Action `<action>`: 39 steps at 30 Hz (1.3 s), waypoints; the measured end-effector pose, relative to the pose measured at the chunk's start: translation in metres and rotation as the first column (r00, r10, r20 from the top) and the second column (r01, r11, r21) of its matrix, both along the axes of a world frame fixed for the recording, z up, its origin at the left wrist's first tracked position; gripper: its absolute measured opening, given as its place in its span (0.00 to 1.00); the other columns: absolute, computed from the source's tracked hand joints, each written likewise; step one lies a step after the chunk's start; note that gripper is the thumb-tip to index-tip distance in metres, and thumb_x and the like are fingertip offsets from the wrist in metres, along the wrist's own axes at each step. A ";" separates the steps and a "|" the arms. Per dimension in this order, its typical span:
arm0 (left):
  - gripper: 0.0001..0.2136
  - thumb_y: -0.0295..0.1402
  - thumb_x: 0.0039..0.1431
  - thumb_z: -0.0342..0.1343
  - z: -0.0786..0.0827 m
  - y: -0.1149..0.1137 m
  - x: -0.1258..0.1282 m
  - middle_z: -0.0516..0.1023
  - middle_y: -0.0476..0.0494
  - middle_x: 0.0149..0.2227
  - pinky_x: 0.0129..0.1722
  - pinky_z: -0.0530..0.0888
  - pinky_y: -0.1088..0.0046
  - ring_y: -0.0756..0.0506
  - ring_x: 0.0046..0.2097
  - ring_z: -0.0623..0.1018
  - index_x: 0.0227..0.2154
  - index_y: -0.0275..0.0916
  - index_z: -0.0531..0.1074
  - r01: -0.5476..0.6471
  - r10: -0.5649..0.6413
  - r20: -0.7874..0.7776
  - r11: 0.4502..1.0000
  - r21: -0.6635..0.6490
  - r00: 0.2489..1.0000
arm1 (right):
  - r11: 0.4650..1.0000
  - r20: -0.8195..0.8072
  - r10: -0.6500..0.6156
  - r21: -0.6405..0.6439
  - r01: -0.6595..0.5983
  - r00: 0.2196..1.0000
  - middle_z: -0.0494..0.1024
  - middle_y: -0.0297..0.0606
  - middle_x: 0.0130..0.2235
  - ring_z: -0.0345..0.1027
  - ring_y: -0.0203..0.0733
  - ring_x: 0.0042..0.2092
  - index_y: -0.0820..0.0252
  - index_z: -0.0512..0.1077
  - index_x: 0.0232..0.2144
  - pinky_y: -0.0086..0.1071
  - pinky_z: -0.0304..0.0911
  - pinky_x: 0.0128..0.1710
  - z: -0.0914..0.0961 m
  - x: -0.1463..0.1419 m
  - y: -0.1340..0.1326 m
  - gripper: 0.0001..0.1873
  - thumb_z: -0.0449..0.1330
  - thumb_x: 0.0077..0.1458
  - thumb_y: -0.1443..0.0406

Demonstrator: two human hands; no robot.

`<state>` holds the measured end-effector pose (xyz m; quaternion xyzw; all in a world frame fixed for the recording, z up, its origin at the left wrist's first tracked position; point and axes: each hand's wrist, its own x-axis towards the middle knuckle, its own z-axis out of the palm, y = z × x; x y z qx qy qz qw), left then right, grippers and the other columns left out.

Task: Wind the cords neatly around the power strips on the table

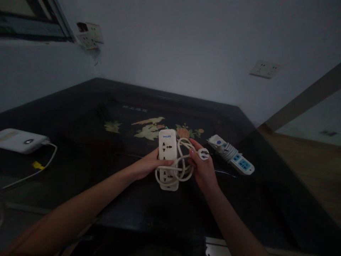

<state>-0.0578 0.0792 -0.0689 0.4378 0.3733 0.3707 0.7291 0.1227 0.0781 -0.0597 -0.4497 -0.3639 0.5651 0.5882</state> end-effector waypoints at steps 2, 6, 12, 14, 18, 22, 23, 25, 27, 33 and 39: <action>0.32 0.32 0.50 0.64 0.001 0.000 -0.003 0.71 0.33 0.55 0.53 0.69 0.55 0.37 0.54 0.73 0.57 0.39 0.58 0.002 -0.001 0.035 1.000 -0.018 0.999 | 1.000 0.021 -0.001 0.004 0.001 1.000 0.75 0.32 0.34 0.62 0.32 0.28 0.56 0.72 0.47 0.25 0.58 0.23 -0.001 0.000 0.003 0.26 0.67 0.42 0.62; 0.29 0.39 0.55 0.59 0.000 0.002 -0.006 0.69 0.32 0.56 0.49 0.72 0.56 0.35 0.54 0.73 0.58 0.41 0.57 0.005 -0.004 0.047 1.000 -0.014 0.999 | 0.999 -0.013 -0.041 0.004 0.041 0.999 0.75 0.31 0.33 0.64 0.32 0.27 0.56 0.71 0.47 0.27 0.61 0.25 -0.008 0.000 0.010 0.28 0.68 0.41 0.61; 0.36 0.32 0.43 0.68 0.000 0.012 -0.010 0.68 0.29 0.57 0.55 0.66 0.54 0.35 0.56 0.70 0.55 0.35 0.58 -0.106 0.119 -0.071 0.982 0.158 0.990 | 0.995 -0.026 -0.087 0.047 0.089 0.996 0.77 0.34 0.34 0.68 0.35 0.29 0.59 0.70 0.47 0.31 0.66 0.29 -0.022 -0.018 0.023 0.30 0.69 0.40 0.60; 0.35 0.32 0.43 0.67 0.001 0.017 -0.018 0.69 0.29 0.56 0.54 0.67 0.53 0.35 0.55 0.71 0.55 0.34 0.58 -0.132 0.152 -0.102 0.975 0.180 0.983 | 0.991 -0.010 -0.100 0.086 0.100 0.995 0.77 0.39 0.40 0.71 0.39 0.35 0.60 0.69 0.48 0.33 0.67 0.33 -0.024 -0.030 0.028 0.30 0.68 0.41 0.59; 0.31 0.34 0.44 0.66 0.002 0.030 -0.045 0.72 0.30 0.53 0.52 0.69 0.55 0.36 0.52 0.74 0.52 0.33 0.62 -0.187 0.240 -0.186 0.947 0.262 0.953 | 0.973 0.036 -0.111 0.206 0.102 0.993 0.74 0.44 0.50 0.70 0.43 0.44 0.60 0.69 0.46 0.36 0.68 0.40 -0.027 -0.062 0.041 0.26 0.66 0.44 0.60; 0.29 0.36 0.45 0.65 0.000 0.049 -0.087 0.74 0.33 0.51 0.50 0.70 0.61 0.37 0.51 0.75 0.51 0.33 0.65 -0.220 0.362 -0.364 0.900 0.375 0.858 | 0.945 0.152 -0.131 0.317 0.078 0.980 0.74 0.45 0.49 0.69 0.46 0.48 0.61 0.70 0.45 0.38 0.66 0.45 -0.034 -0.100 0.060 0.22 0.63 0.46 0.59; 0.29 0.37 0.45 0.65 0.000 0.054 -0.099 0.74 0.34 0.51 0.49 0.70 0.62 0.38 0.51 0.75 0.51 0.33 0.66 -0.226 0.389 -0.408 0.891 0.394 0.826 | 0.943 0.174 -0.125 0.327 0.063 0.977 0.74 0.45 0.48 0.68 0.47 0.48 0.61 0.71 0.44 0.39 0.65 0.46 -0.038 -0.110 0.065 0.22 0.63 0.46 0.59; 0.29 0.37 0.45 0.64 0.002 0.060 -0.124 0.74 0.35 0.52 0.49 0.71 0.63 0.38 0.51 0.75 0.51 0.33 0.66 -0.245 0.436 -0.465 0.876 0.415 0.770 | 0.944 0.188 -0.090 0.328 0.024 0.978 0.77 0.44 0.44 0.68 0.48 0.48 0.61 0.72 0.39 0.40 0.63 0.48 -0.046 -0.132 0.074 0.19 0.63 0.44 0.59; 0.28 0.39 0.47 0.62 0.005 0.064 -0.147 0.75 0.36 0.51 0.47 0.72 0.65 0.38 0.50 0.75 0.52 0.33 0.67 -0.259 0.454 -0.500 0.874 0.412 0.738 | 0.949 0.181 -0.029 0.314 -0.030 0.983 0.78 0.42 0.39 0.70 0.48 0.44 0.61 0.73 0.34 0.40 0.64 0.47 -0.056 -0.155 0.081 0.15 0.64 0.43 0.60; 0.26 0.43 0.51 0.56 -0.005 0.069 -0.197 0.80 0.38 0.43 0.35 0.75 0.68 0.40 0.38 0.80 0.50 0.32 0.70 -0.249 0.425 -0.645 0.903 0.350 0.636 | 0.960 0.168 0.137 0.221 -0.173 0.976 0.79 0.40 0.36 0.72 0.48 0.40 0.58 0.70 0.32 0.41 0.65 0.45 -0.074 -0.199 0.094 0.13 0.62 0.43 0.59; 0.31 0.48 0.52 0.54 -0.028 0.080 -0.217 0.75 0.34 0.50 0.47 0.70 0.66 0.37 0.48 0.76 0.55 0.33 0.67 -0.267 0.550 -0.724 0.835 0.481 0.416 | 0.915 0.167 0.338 0.170 -0.365 0.926 0.79 0.39 0.40 0.74 0.48 0.42 0.58 0.68 0.41 0.41 0.67 0.43 -0.077 -0.197 0.099 0.21 0.61 0.40 0.65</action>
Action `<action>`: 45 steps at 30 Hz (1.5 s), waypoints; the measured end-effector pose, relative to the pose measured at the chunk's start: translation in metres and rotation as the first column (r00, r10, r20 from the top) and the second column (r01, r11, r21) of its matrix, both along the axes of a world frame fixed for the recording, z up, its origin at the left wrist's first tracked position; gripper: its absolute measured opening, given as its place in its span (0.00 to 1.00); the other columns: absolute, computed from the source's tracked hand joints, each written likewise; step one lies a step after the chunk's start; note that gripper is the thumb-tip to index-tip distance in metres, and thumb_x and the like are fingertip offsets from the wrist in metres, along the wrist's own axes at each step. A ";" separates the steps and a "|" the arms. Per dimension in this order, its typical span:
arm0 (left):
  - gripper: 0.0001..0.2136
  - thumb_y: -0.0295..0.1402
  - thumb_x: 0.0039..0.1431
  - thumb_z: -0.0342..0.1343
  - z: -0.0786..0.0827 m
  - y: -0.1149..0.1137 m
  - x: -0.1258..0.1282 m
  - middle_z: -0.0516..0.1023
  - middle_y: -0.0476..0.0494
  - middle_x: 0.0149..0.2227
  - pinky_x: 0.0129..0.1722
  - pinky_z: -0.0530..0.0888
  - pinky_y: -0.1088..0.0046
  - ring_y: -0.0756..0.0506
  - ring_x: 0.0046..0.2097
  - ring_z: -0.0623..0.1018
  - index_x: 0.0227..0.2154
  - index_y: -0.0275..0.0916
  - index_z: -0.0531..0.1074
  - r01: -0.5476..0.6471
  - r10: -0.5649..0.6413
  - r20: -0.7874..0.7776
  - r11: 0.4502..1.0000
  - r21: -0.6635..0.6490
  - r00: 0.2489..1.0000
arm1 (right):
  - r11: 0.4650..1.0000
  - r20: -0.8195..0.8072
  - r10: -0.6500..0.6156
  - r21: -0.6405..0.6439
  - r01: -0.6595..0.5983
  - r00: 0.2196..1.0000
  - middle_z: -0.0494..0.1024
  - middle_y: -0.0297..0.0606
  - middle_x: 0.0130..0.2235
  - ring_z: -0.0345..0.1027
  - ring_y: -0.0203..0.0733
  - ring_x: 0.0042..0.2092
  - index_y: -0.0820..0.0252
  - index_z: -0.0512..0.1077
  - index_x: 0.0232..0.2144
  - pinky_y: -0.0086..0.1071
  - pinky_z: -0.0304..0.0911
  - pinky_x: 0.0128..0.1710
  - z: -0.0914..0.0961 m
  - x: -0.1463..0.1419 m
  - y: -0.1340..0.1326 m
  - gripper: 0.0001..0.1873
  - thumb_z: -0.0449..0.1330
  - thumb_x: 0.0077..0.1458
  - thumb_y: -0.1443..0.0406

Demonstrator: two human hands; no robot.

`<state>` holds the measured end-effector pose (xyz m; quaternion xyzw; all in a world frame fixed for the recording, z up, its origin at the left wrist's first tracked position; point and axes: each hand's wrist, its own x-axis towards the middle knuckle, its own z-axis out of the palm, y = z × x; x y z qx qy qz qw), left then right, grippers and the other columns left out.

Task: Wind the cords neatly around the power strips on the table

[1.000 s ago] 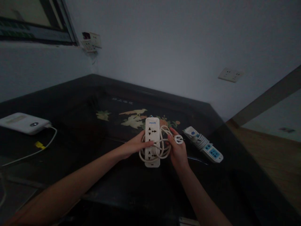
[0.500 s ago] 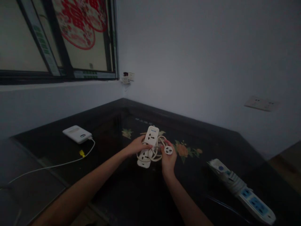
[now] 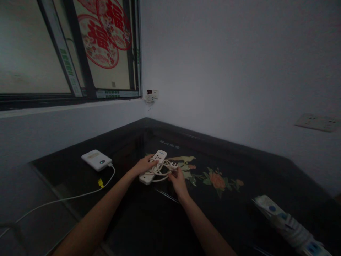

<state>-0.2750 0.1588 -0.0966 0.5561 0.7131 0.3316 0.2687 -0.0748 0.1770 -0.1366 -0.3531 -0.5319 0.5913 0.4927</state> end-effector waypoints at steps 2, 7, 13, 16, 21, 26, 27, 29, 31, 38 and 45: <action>0.31 0.50 0.53 0.53 -0.004 0.003 -0.003 0.74 0.35 0.52 0.50 0.68 0.66 0.37 0.51 0.74 0.55 0.34 0.67 0.000 0.002 -0.065 0.999 0.042 0.998 | 0.999 0.005 0.030 -0.022 -0.030 1.000 0.79 0.41 0.43 0.73 0.47 0.45 0.58 0.66 0.44 0.40 0.66 0.46 -0.001 0.001 -0.001 0.25 0.60 0.40 0.65; 0.29 0.50 0.53 0.51 -0.008 0.007 -0.008 0.74 0.33 0.52 0.53 0.67 0.65 0.36 0.52 0.74 0.52 0.33 0.71 0.039 -0.019 -0.198 0.994 0.099 0.980 | 0.994 0.024 0.078 -0.082 -0.076 0.997 0.77 0.42 0.47 0.71 0.46 0.48 0.58 0.66 0.48 0.41 0.64 0.51 -0.001 0.007 -0.006 0.31 0.60 0.37 0.67; 0.26 0.46 0.58 0.48 -0.004 0.003 -0.005 0.73 0.34 0.52 0.53 0.67 0.66 0.40 0.52 0.73 0.54 0.33 0.68 0.083 -0.030 -0.290 0.981 0.174 0.956 | 0.981 0.088 0.119 -0.162 -0.103 0.989 0.76 0.45 0.49 0.71 0.52 0.48 0.57 0.73 0.43 0.41 0.71 0.39 0.018 0.059 -0.028 0.25 0.64 0.37 0.62; 0.25 0.45 0.60 0.47 0.004 -0.002 0.001 0.71 0.33 0.52 0.54 0.67 0.63 0.40 0.52 0.72 0.53 0.32 0.67 0.081 0.007 -0.335 0.966 0.246 0.942 | 0.987 0.230 0.159 -0.068 -0.147 0.960 0.79 0.44 0.42 0.73 0.50 0.45 0.58 0.75 0.40 0.40 0.71 0.40 0.040 0.113 -0.043 0.20 0.64 0.43 0.58; 0.18 0.39 0.60 0.48 0.018 -0.012 0.021 0.72 0.36 0.49 0.54 0.67 0.60 0.40 0.51 0.71 0.49 0.35 0.71 0.170 -0.013 -0.414 0.923 0.344 0.910 | 0.971 0.506 -0.218 0.202 0.131 0.834 0.81 0.42 0.39 0.75 0.50 0.41 0.56 0.77 0.35 0.42 0.70 0.43 0.073 0.234 -0.058 0.18 0.60 0.48 0.51; 0.14 0.35 0.62 0.46 0.026 -0.023 0.055 0.75 0.39 0.46 0.52 0.68 0.61 0.41 0.49 0.73 0.44 0.38 0.73 0.365 -0.084 -0.516 0.803 0.471 0.852 | 0.732 0.588 -0.675 0.459 0.504 0.445 0.79 0.45 0.42 0.73 0.54 0.45 0.58 0.74 0.39 0.44 0.67 0.46 0.078 0.351 -0.059 0.24 0.58 0.47 0.48; 0.14 0.36 0.62 0.46 0.027 -0.026 0.063 0.76 0.39 0.45 0.51 0.69 0.61 0.41 0.48 0.74 0.43 0.38 0.73 0.396 -0.109 -0.522 0.785 0.477 0.846 | 0.714 0.608 -0.689 0.481 0.508 0.394 0.78 0.46 0.42 0.73 0.54 0.44 0.59 0.73 0.41 0.45 0.67 0.46 0.074 0.369 -0.058 0.26 0.57 0.47 0.48; 0.13 0.36 0.62 0.46 0.030 -0.032 0.079 0.77 0.39 0.44 0.50 0.70 0.62 0.41 0.47 0.75 0.42 0.38 0.74 0.452 -0.181 -0.517 0.761 0.465 0.836 | 0.730 0.689 -0.662 0.503 0.463 0.294 0.77 0.51 0.46 0.71 0.57 0.47 0.62 0.71 0.46 0.47 0.65 0.47 0.061 0.397 -0.056 0.30 0.58 0.45 0.49; 0.13 0.36 0.62 0.47 0.033 -0.039 0.097 0.78 0.41 0.43 0.49 0.70 0.63 0.42 0.47 0.76 0.42 0.39 0.74 0.527 -0.296 -0.498 0.736 0.424 0.815 | 0.799 0.767 -0.582 0.477 0.366 0.270 0.73 0.55 0.51 0.68 0.58 0.52 0.66 0.66 0.53 0.47 0.64 0.50 0.047 0.414 -0.054 0.37 0.60 0.44 0.50; 0.11 0.32 0.63 0.47 0.036 -0.070 0.170 0.78 0.44 0.41 0.47 0.72 0.67 0.45 0.45 0.76 0.41 0.40 0.74 0.709 -0.601 -0.386 0.648 0.279 0.700 | 0.941 0.952 -0.306 0.302 0.150 0.002 0.70 0.52 0.55 0.68 0.58 0.53 0.58 0.48 0.65 0.45 0.64 0.47 0.043 0.412 -0.048 0.51 0.67 0.42 0.58; 0.10 0.30 0.62 0.47 0.034 -0.084 0.222 0.78 0.46 0.39 0.43 0.72 0.71 0.48 0.41 0.77 0.40 0.40 0.73 0.740 -0.747 -0.075 0.631 0.232 0.661 | 0.916 0.942 -0.335 0.324 0.238 0.007 0.73 0.48 0.51 0.71 0.58 0.48 0.54 0.57 0.61 0.44 0.66 0.42 0.057 0.373 -0.060 0.41 0.64 0.45 0.59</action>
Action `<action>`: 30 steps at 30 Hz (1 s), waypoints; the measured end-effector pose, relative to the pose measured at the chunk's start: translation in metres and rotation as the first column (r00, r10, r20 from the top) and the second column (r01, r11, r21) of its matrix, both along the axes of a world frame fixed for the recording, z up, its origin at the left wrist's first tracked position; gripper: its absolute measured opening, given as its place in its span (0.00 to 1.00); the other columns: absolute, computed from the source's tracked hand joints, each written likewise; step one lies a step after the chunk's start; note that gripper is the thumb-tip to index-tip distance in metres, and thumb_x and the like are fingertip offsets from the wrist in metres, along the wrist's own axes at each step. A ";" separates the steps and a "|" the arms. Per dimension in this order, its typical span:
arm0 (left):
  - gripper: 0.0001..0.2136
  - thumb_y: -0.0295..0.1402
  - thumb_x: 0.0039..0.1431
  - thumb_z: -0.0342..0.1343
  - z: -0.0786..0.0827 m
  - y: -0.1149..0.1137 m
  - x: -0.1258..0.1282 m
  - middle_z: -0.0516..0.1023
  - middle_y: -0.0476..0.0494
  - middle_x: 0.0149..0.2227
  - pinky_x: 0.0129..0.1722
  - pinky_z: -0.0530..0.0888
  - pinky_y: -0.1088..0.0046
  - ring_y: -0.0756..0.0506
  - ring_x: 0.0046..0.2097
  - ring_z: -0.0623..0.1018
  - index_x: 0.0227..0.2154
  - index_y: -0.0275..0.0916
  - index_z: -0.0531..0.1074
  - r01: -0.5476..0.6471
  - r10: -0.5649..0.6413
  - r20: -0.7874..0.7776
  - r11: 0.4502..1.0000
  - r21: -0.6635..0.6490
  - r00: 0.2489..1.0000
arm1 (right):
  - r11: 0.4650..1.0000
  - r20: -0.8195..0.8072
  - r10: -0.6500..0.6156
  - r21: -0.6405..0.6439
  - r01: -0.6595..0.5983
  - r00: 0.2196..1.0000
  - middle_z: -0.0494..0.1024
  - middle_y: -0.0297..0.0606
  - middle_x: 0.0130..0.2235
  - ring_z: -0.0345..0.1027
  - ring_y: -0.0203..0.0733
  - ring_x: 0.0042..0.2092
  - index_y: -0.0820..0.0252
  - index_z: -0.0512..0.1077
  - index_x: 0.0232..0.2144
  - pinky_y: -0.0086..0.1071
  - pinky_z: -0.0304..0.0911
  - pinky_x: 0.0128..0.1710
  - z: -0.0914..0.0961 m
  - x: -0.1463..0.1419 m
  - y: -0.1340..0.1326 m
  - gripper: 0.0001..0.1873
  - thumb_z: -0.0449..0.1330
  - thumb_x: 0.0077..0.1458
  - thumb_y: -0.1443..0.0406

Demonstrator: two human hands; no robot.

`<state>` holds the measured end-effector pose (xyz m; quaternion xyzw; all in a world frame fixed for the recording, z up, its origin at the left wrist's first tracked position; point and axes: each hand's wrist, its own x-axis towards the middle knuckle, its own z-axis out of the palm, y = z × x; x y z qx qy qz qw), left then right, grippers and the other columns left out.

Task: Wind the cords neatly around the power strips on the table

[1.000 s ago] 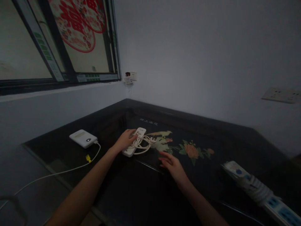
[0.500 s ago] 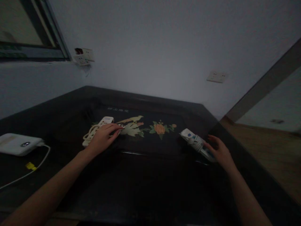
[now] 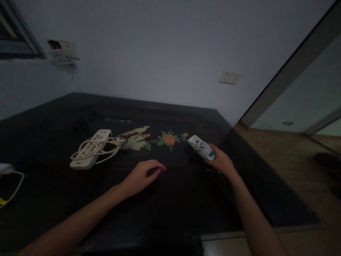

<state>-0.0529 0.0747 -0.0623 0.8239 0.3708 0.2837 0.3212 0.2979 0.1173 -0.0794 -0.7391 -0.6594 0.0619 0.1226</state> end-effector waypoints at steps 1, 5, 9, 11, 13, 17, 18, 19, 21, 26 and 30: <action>0.10 0.30 0.62 0.47 -0.002 -0.001 0.003 0.78 0.46 0.39 0.43 0.72 0.71 0.48 0.41 0.77 0.41 0.40 0.73 -0.004 0.005 0.029 1.000 -0.028 1.000 | 1.000 -0.065 0.015 0.023 -0.014 0.998 0.74 0.47 0.51 0.71 0.57 0.49 0.54 0.57 0.61 0.44 0.66 0.43 0.000 -0.011 -0.004 0.41 0.64 0.45 0.59; 0.15 0.30 0.61 0.49 -0.010 -0.003 0.003 0.76 0.45 0.42 0.44 0.72 0.69 0.48 0.41 0.75 0.50 0.40 0.66 -0.116 0.122 0.134 0.992 -0.050 0.983 | 0.984 -0.321 0.170 0.097 -0.147 0.932 0.75 0.44 0.51 0.71 0.52 0.49 0.55 0.57 0.60 0.42 0.67 0.46 0.008 -0.070 -0.023 0.40 0.64 0.45 0.58; 0.23 0.34 0.59 0.54 -0.015 -0.004 -0.009 0.70 0.42 0.44 0.40 0.73 0.68 0.47 0.38 0.72 0.56 0.42 0.59 -0.299 0.285 0.148 0.951 0.081 0.947 | 0.924 -0.305 0.380 0.159 -0.347 0.873 0.71 0.45 0.54 0.67 0.55 0.53 0.53 0.56 0.60 0.48 0.64 0.50 0.019 -0.127 -0.046 0.41 0.64 0.46 0.57; 0.26 0.38 0.56 0.57 -0.016 -0.003 -0.014 0.68 0.41 0.46 0.40 0.73 0.68 0.45 0.41 0.72 0.57 0.43 0.59 -0.324 0.311 0.109 0.937 0.134 0.944 | 0.924 -0.285 0.381 0.138 -0.356 0.879 0.71 0.47 0.53 0.68 0.56 0.51 0.54 0.55 0.61 0.50 0.65 0.49 0.019 -0.143 -0.052 0.41 0.63 0.46 0.57; 0.25 0.40 0.56 0.58 -0.018 -0.003 -0.016 0.68 0.41 0.47 0.41 0.73 0.68 0.44 0.44 0.72 0.56 0.46 0.60 -0.295 0.290 0.057 0.942 0.157 0.955 | 0.930 -0.261 0.367 0.143 -0.340 0.893 0.71 0.48 0.52 0.69 0.57 0.49 0.54 0.54 0.62 0.51 0.67 0.46 0.015 -0.150 -0.056 0.40 0.62 0.48 0.57; 0.21 0.40 0.59 0.55 -0.021 -0.003 -0.017 0.72 0.47 0.37 0.36 0.73 0.72 0.47 0.37 0.74 0.55 0.46 0.61 -0.193 0.198 -0.015 0.968 0.162 0.980 | 0.921 -0.218 0.377 0.189 -0.340 0.900 0.71 0.47 0.51 0.71 0.57 0.47 0.51 0.52 0.63 0.51 0.69 0.42 0.004 -0.148 -0.059 0.40 0.61 0.49 0.56; 0.20 0.40 0.60 0.54 -0.022 -0.003 -0.017 0.73 0.48 0.35 0.34 0.72 0.74 0.49 0.34 0.74 0.54 0.45 0.62 -0.175 0.181 -0.022 0.971 0.166 0.983 | 0.921 -0.218 0.380 0.181 -0.345 0.899 0.72 0.47 0.50 0.71 0.57 0.47 0.51 0.52 0.63 0.50 0.69 0.42 0.002 -0.147 -0.060 0.40 0.61 0.49 0.57; 0.18 0.40 0.60 0.54 -0.022 -0.003 -0.017 0.73 0.49 0.33 0.33 0.72 0.75 0.49 0.32 0.74 0.52 0.44 0.64 -0.161 0.168 -0.029 0.971 0.175 0.985 | 0.922 -0.223 0.381 0.167 -0.350 0.897 0.72 0.47 0.50 0.71 0.57 0.46 0.51 0.52 0.62 0.50 0.70 0.42 0.001 -0.146 -0.061 0.40 0.61 0.49 0.57; 0.16 0.42 0.61 0.52 -0.023 -0.002 -0.017 0.74 0.50 0.30 0.30 0.70 0.77 0.50 0.29 0.74 0.49 0.42 0.66 -0.142 0.156 -0.051 0.967 0.212 0.986 | 0.924 -0.248 0.381 0.130 -0.360 0.891 0.72 0.47 0.50 0.71 0.56 0.46 0.52 0.53 0.62 0.49 0.70 0.42 0.000 -0.146 -0.062 0.41 0.61 0.48 0.58; 0.18 0.45 0.62 0.50 -0.026 0.002 -0.020 0.76 0.49 0.27 0.27 0.69 0.76 0.50 0.26 0.75 0.47 0.39 0.67 -0.104 0.161 -0.127 0.924 0.367 0.979 | 0.922 -0.334 0.382 0.076 -0.379 0.862 0.71 0.45 0.52 0.71 0.55 0.47 0.50 0.55 0.61 0.49 0.70 0.43 -0.001 -0.146 -0.061 0.40 0.62 0.46 0.59; 0.17 0.46 0.62 0.49 -0.026 0.004 -0.023 0.79 0.46 0.31 0.30 0.71 0.75 0.48 0.29 0.78 0.47 0.40 0.67 -0.103 0.172 -0.131 0.903 0.418 0.976 | 0.925 -0.386 0.372 0.075 -0.373 0.844 0.70 0.45 0.53 0.70 0.56 0.49 0.50 0.55 0.61 0.50 0.68 0.46 -0.001 -0.143 -0.059 0.41 0.63 0.46 0.59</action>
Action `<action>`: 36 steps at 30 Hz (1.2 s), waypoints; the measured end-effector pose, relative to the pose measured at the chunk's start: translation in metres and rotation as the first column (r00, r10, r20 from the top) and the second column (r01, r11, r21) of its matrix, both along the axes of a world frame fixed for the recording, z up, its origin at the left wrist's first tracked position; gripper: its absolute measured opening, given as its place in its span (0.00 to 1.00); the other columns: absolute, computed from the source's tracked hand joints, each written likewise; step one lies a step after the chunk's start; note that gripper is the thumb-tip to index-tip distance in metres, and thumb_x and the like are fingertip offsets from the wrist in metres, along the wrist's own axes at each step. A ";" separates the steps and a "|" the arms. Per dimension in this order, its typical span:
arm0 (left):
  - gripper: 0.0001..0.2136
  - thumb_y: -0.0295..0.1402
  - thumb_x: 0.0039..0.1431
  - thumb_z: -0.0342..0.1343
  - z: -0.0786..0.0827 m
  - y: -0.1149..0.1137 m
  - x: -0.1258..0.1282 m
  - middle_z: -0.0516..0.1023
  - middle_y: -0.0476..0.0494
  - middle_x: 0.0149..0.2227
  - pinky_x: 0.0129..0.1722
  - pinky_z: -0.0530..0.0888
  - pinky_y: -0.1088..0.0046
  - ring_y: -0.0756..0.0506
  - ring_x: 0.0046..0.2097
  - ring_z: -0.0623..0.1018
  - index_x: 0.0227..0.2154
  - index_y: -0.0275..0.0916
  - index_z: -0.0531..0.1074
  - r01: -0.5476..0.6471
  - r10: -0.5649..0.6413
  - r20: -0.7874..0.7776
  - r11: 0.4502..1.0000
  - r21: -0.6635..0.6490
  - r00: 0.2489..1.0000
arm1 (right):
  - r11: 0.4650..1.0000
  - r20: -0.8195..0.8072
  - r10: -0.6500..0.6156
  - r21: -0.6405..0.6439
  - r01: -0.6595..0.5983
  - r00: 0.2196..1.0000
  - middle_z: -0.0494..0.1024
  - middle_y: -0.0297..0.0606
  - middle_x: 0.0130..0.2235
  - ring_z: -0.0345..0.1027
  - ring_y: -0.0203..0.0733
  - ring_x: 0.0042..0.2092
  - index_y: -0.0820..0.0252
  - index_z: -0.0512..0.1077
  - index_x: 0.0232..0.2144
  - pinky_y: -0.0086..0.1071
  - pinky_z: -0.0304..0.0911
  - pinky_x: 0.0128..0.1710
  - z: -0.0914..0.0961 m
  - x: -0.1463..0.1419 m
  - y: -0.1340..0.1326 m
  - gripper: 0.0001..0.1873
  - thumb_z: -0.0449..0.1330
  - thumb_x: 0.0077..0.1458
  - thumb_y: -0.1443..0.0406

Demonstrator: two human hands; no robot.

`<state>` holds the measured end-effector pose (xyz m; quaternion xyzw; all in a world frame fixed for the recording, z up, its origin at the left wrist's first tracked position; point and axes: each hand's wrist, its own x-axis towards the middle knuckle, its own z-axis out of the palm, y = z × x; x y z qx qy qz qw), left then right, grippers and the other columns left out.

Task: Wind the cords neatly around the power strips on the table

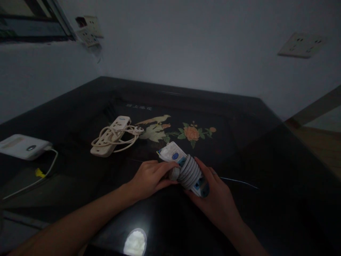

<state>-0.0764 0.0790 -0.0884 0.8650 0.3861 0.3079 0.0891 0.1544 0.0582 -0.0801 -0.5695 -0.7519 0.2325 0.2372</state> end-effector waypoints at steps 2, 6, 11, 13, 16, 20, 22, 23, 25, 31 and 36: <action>0.17 0.45 0.62 0.50 0.002 0.002 -0.004 0.79 0.46 0.32 0.31 0.72 0.74 0.48 0.30 0.78 0.48 0.40 0.67 -0.053 0.055 0.063 0.998 -0.033 0.997 | 1.000 -0.050 -0.013 -0.003 0.013 0.999 0.70 0.46 0.54 0.69 0.56 0.51 0.51 0.55 0.61 0.52 0.67 0.48 0.001 0.002 0.001 0.41 0.64 0.46 0.59; 0.16 0.43 0.61 0.51 0.006 0.006 -0.010 0.77 0.49 0.28 0.28 0.71 0.76 0.48 0.28 0.77 0.48 0.41 0.67 -0.157 0.188 0.201 0.974 -0.161 0.961 | 1.000 -0.175 -0.023 -0.006 0.022 0.984 0.69 0.46 0.56 0.65 0.55 0.56 0.53 0.56 0.60 0.53 0.62 0.54 0.003 0.006 0.004 0.40 0.65 0.45 0.58; 0.15 0.39 0.59 0.54 0.003 0.004 -0.007 0.75 0.50 0.27 0.27 0.70 0.77 0.50 0.27 0.74 0.48 0.41 0.67 -0.062 0.135 0.302 0.969 -0.241 0.944 | 0.997 -0.272 -0.059 -0.056 0.046 0.960 0.70 0.45 0.56 0.65 0.55 0.56 0.53 0.60 0.58 0.53 0.61 0.55 0.005 0.007 0.007 0.40 0.67 0.43 0.57; 0.14 0.35 0.59 0.54 0.002 0.004 -0.003 0.75 0.50 0.29 0.27 0.70 0.77 0.51 0.27 0.74 0.47 0.40 0.67 -0.041 0.152 0.370 0.956 -0.290 0.916 | 0.991 -0.326 -0.095 -0.115 0.060 0.941 0.71 0.46 0.55 0.66 0.55 0.55 0.55 0.61 0.57 0.53 0.61 0.55 0.007 0.008 0.008 0.39 0.67 0.43 0.57; 0.13 0.32 0.59 0.53 0.003 0.006 0.001 0.76 0.48 0.33 0.29 0.70 0.77 0.51 0.30 0.73 0.47 0.40 0.65 0.034 0.181 0.465 0.908 -0.418 0.867 | 0.977 -0.420 -0.149 -0.199 0.069 0.895 0.72 0.47 0.55 0.66 0.56 0.55 0.56 0.63 0.56 0.52 0.60 0.55 0.010 0.010 0.011 0.37 0.67 0.43 0.56; 0.17 0.30 0.58 0.54 0.006 0.009 0.002 0.74 0.42 0.42 0.32 0.71 0.75 0.50 0.36 0.74 0.50 0.42 0.62 0.329 0.124 0.602 0.742 -0.584 0.789 | 0.967 -0.527 -0.171 -0.253 0.038 0.833 0.72 0.46 0.55 0.65 0.54 0.56 0.57 0.64 0.54 0.48 0.61 0.55 0.008 0.017 0.013 0.36 0.67 0.43 0.55; 0.19 0.32 0.56 0.56 0.005 0.009 0.002 0.71 0.39 0.48 0.34 0.73 0.72 0.47 0.41 0.74 0.51 0.43 0.62 0.518 0.076 0.678 0.585 -0.625 0.731 | 0.968 -0.567 -0.164 -0.251 0.019 0.807 0.72 0.45 0.55 0.66 0.52 0.56 0.57 0.64 0.54 0.46 0.60 0.56 0.006 0.019 0.014 0.36 0.67 0.43 0.55; 0.19 0.34 0.56 0.57 0.005 0.009 0.002 0.70 0.39 0.49 0.35 0.73 0.71 0.45 0.44 0.74 0.50 0.43 0.62 0.589 0.068 0.711 0.508 -0.628 0.700 | 0.969 -0.578 -0.158 -0.246 0.014 0.801 0.72 0.45 0.55 0.65 0.52 0.56 0.56 0.64 0.54 0.45 0.60 0.56 0.005 0.021 0.014 0.35 0.67 0.44 0.55; 0.16 0.38 0.56 0.57 0.004 0.008 0.003 0.70 0.39 0.47 0.37 0.74 0.69 0.44 0.46 0.73 0.46 0.42 0.63 0.653 0.098 0.746 0.419 -0.631 0.659 | 0.974 -0.578 -0.142 -0.228 0.009 0.803 0.72 0.45 0.55 0.65 0.52 0.56 0.55 0.64 0.55 0.46 0.60 0.56 0.004 0.022 0.014 0.35 0.66 0.44 0.55; 0.16 0.37 0.54 0.60 0.004 0.012 0.006 0.76 0.46 0.37 0.36 0.74 0.69 0.47 0.37 0.77 0.42 0.42 0.61 0.522 0.347 0.638 0.375 -0.766 0.687 | 0.969 -0.536 -0.013 -0.213 -0.121 0.844 0.71 0.45 0.56 0.65 0.54 0.56 0.54 0.63 0.56 0.48 0.61 0.55 0.010 0.020 0.009 0.39 0.67 0.42 0.54; 0.12 0.35 0.51 0.60 0.006 0.024 -0.004 0.79 0.43 0.38 0.43 0.72 0.66 0.43 0.41 0.77 0.38 0.37 0.72 0.366 0.300 0.548 0.492 -0.790 0.781 | 0.919 -0.460 0.211 -0.208 -0.336 0.863 0.68 0.44 0.59 0.62 0.54 0.59 0.53 0.60 0.59 0.51 0.59 0.57 0.018 0.014 0.000 0.43 0.69 0.41 0.58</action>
